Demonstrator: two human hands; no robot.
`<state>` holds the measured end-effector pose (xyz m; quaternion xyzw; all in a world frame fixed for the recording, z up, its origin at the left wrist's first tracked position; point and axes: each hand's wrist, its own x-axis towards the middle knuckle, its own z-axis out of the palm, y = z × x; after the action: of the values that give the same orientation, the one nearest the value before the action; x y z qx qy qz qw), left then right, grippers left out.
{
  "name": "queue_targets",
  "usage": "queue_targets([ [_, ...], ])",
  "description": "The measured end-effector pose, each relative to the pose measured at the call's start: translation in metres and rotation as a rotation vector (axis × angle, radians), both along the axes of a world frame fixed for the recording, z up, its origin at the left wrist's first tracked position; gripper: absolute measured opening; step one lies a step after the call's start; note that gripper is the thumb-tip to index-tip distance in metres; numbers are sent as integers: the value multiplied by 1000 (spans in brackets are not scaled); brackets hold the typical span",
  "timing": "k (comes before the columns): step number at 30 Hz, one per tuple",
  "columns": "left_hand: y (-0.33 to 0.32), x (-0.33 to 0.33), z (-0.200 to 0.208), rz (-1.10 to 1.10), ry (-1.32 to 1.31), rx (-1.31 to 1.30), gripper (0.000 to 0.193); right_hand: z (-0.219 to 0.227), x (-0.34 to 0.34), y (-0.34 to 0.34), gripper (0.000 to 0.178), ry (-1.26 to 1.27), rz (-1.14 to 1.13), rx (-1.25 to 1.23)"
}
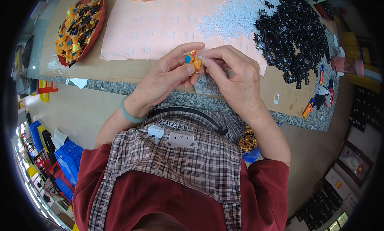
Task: The person pulls toy figurine parts from a warming shelf onto the table, dips small accessory pieces into adhesive, and attaches them onto the figurines by hand.
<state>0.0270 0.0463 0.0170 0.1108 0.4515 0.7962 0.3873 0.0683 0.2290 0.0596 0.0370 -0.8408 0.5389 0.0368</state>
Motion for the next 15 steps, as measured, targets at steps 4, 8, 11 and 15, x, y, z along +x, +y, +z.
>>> queue_targets([
  [4, -1, 1, 1, -4, -8, -15, 39, -4, -1, -2, 14, 109, 18, 54],
  [8, -2, 1, -2, 4, -42, 18, 37, -6, 0, -3, 16, 186, 22, 95],
  [11, -2, 2, -1, 0, -98, 58, 37, -8, 1, -4, 17, 220, 12, 116],
  [15, -1, 3, 5, 13, -160, 15, 36, -6, -1, -3, 19, 371, 29, 295],
])
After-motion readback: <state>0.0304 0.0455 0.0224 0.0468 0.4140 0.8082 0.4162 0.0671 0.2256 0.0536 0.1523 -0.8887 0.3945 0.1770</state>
